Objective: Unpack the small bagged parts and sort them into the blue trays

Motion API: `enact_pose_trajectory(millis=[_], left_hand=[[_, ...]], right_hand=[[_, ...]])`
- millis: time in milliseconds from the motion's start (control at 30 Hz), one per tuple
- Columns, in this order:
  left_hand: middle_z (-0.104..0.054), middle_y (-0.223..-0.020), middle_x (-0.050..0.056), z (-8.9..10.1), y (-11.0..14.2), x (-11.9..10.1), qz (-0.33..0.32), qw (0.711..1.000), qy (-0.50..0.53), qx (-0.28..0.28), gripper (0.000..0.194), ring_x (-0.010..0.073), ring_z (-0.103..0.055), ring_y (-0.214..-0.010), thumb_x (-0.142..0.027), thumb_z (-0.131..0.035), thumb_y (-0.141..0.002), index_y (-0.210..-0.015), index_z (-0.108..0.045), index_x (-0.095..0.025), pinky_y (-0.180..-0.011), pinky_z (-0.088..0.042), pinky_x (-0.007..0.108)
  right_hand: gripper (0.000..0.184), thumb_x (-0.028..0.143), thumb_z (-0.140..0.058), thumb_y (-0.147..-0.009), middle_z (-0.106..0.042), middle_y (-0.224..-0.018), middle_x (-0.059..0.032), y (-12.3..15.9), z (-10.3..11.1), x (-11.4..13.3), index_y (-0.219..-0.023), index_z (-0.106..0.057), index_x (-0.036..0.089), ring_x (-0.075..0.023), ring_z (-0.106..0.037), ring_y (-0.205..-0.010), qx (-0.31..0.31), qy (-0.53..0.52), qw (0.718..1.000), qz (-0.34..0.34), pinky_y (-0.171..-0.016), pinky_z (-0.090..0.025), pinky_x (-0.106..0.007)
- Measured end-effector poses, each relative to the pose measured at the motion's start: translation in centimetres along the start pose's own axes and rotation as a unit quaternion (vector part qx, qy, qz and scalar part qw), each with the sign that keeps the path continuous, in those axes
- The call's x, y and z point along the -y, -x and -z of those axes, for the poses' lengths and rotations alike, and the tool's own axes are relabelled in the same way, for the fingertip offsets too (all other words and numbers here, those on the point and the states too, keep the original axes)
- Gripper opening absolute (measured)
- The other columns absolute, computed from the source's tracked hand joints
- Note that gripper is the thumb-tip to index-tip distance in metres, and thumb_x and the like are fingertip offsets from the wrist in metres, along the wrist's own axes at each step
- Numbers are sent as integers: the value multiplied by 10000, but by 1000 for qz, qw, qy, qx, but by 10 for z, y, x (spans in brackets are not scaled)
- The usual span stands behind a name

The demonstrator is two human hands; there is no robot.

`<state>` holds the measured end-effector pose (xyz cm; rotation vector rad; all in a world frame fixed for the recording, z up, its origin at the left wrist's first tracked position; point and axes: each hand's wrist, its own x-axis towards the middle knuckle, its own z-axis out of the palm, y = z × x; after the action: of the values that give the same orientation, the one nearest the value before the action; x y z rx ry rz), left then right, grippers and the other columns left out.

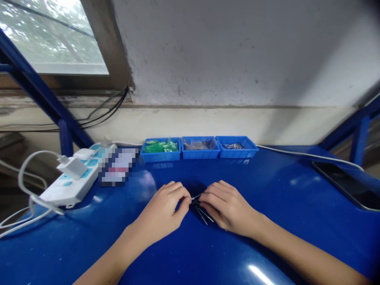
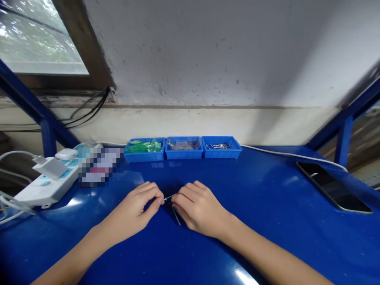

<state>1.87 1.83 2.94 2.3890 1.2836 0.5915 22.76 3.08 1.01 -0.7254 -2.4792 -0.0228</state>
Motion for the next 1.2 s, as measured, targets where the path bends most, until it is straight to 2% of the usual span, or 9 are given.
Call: enact_pose_trajectory(millis=[133,300,467,533,700,967,1033,1100,1200], left_hand=[[-566,-777,9,-4,1,-2,-9,1000,9,7,205,157,-508,-750,-189,-376,-907,-760,-520,-191,-824,-418,376],[-581,-796,7,-2,0,-3,-16,999,28,15,225,154,-521,-772,-175,-362,-916,-772,-534,-193,-833,-411,370],[-584,-796,7,-3,0,0,-1,1000,27,-17,102,163,-530,-768,-261,-458,-896,-920,-546,-215,-758,-432,347],[-586,-788,6,-5,1,0,-4,999,22,-28,99,162,-532,-754,-265,-458,-896,-892,-542,-213,-743,-429,344],[-608,-793,4,-5,0,-2,-4,999,16,-37,186,160,-546,-761,-236,-383,-931,-822,-531,-204,-758,-409,344],[-636,-830,-7,-7,-1,-2,-10,999,22,-21,204,163,-562,-798,-253,-381,-946,-870,-566,-208,-790,-402,353],[-639,-860,2,-10,-1,0,1,999,21,-26,171,172,-562,-833,-280,-417,-936,-949,-575,-217,-804,-404,364],[-635,-901,17,-12,-1,2,-4,1000,-3,-18,186,186,-551,-859,-283,-429,-931,-1026,-581,-233,-795,-402,374],[-617,-924,28,-16,0,5,-43,996,-72,16,242,200,-523,-868,-233,-409,-936,-1060,-613,-271,-772,-379,382]], right_hand=[[147,188,-461,-904,-631,-808,-50,4,-2,-5,-1013,-556,166,-153,-544,-714,-35,29,999,9,-635,-353,-291],[99,173,-456,-905,-619,-757,-31,2,-1,-4,-910,-554,163,-141,-534,-671,-18,34,999,1,-619,-342,-281],[139,192,-423,-920,-601,-706,-29,0,-6,-2,-841,-533,164,-134,-509,-611,-59,32,997,-34,-581,-337,-275],[157,203,-416,-927,-594,-685,-24,0,-7,-2,-825,-529,168,-133,-500,-589,-71,33,996,-38,-568,-331,-274],[116,263,-475,-909,-619,-755,-49,3,-7,0,-925,-523,159,-155,-533,-652,-65,23,997,-44,-608,-361,-287],[90,160,-432,-909,-621,-749,-44,0,-1,-16,-902,-521,166,-140,-535,-643,-49,16,999,-5,-602,-393,-271],[90,164,-437,-903,-626,-734,-43,0,9,-27,-889,-525,173,-139,-546,-632,-93,47,995,-6,-596,-410,-267],[100,182,-442,-897,-632,-717,-44,3,25,-37,-876,-539,185,-142,-566,-626,-180,109,977,-33,-591,-424,-264],[206,270,-417,-907,-622,-650,-52,7,55,-49,-810,-577,184,-151,-572,-560,-343,211,902,-156,-529,-414,-266]])
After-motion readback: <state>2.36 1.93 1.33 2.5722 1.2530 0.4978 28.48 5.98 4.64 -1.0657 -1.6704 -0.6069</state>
